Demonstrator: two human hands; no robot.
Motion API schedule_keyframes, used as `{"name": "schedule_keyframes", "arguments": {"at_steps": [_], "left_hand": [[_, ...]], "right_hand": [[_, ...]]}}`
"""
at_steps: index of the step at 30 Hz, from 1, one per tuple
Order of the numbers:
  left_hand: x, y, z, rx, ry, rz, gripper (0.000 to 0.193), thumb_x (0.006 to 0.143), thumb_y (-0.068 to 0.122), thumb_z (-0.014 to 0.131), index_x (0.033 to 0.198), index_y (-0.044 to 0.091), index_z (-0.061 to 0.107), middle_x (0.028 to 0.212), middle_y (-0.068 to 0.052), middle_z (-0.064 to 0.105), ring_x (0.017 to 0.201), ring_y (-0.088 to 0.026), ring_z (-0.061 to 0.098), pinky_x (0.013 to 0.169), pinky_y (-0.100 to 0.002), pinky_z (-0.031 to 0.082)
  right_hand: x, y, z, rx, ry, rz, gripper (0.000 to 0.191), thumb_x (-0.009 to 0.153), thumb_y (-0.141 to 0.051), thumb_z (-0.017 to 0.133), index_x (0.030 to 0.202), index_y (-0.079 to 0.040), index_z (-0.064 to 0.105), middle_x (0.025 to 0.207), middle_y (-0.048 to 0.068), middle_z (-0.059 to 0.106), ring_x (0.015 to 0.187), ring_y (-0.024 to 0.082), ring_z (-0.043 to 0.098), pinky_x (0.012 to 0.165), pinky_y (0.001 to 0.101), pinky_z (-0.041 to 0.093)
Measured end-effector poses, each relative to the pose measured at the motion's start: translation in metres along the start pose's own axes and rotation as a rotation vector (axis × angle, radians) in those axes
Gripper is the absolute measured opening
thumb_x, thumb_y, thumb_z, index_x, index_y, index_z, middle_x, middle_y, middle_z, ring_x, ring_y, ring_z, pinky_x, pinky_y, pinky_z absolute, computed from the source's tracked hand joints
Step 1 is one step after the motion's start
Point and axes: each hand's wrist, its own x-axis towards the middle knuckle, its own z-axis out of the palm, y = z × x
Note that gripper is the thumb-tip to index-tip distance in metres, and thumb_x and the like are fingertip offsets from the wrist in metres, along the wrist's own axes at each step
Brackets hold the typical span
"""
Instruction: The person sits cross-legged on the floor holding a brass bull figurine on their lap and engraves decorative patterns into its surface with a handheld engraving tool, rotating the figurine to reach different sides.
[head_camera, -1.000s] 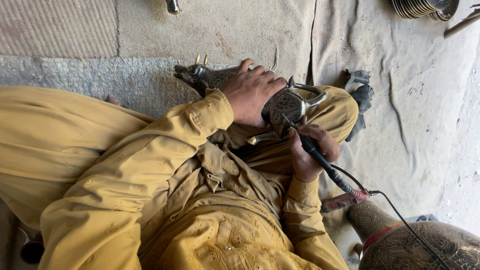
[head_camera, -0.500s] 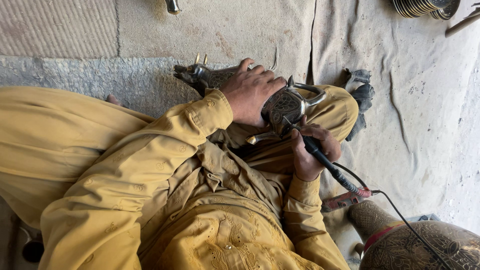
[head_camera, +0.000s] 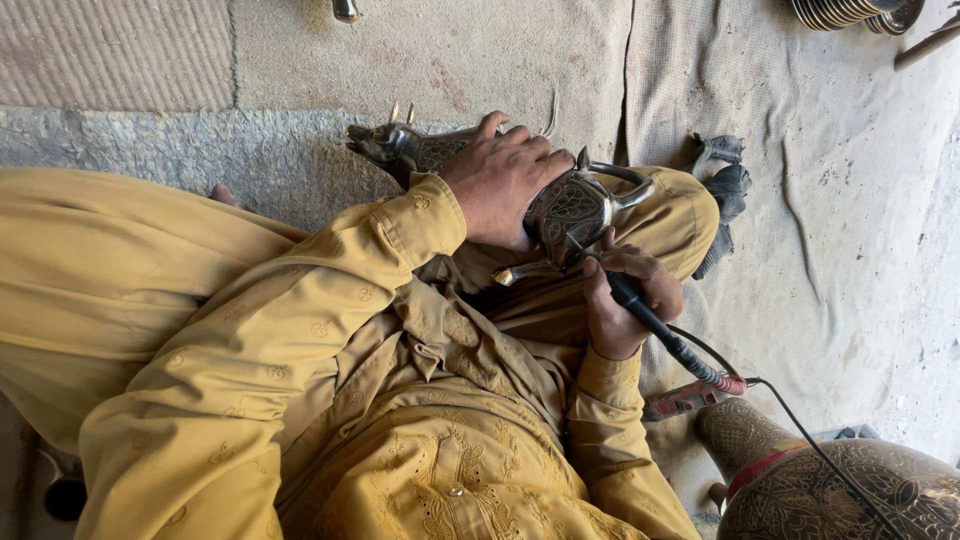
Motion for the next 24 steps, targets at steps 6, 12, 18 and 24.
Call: {"name": "schedule_keyframes", "arguments": {"at_steps": [6,12,18,24], "left_hand": [[0.0,0.0,-0.001,-0.006,-0.042,-0.01,0.111,0.051,0.051,0.094,0.143,0.012,0.047,0.122,-0.014,0.059,0.119,-0.033,0.055,0.116,-0.06,0.023],[0.001,-0.001,0.001,0.007,-0.036,-0.014,0.108,0.05,0.047,0.093,0.143,0.011,0.048,0.122,-0.014,0.06,0.119,-0.033,0.056,0.116,-0.06,0.022],[0.001,-0.001,0.001,0.002,-0.025,-0.01,0.111,0.049,0.047,0.094,0.143,0.012,0.047,0.124,-0.015,0.059,0.119,-0.033,0.055,0.115,-0.061,0.023],[0.002,0.0,0.001,-0.001,-0.051,-0.022,0.109,0.05,0.047,0.094,0.142,0.012,0.047,0.123,-0.014,0.059,0.12,-0.033,0.055,0.116,-0.061,0.024]], "right_hand": [[-0.001,0.002,0.0,0.017,0.003,-0.029,0.013,0.09,0.009,0.072,0.089,0.003,0.06,0.08,0.011,0.066,0.079,0.016,0.066,0.1,0.0379,0.059],[0.0,-0.001,-0.001,0.003,-0.027,-0.012,0.011,0.091,0.008,0.071,0.09,0.004,0.061,0.08,0.011,0.066,0.079,0.016,0.065,0.104,0.0397,0.058],[0.007,-0.008,-0.001,-0.103,-0.092,-0.081,0.012,0.087,0.006,0.073,0.085,0.002,0.062,0.077,0.011,0.066,0.072,0.016,0.065,0.099,0.0389,0.06],[0.011,-0.011,0.0,-0.199,-0.115,-0.138,0.014,0.083,0.002,0.078,0.082,0.001,0.064,0.076,0.011,0.068,0.07,0.019,0.067,0.091,0.0369,0.063]]}}
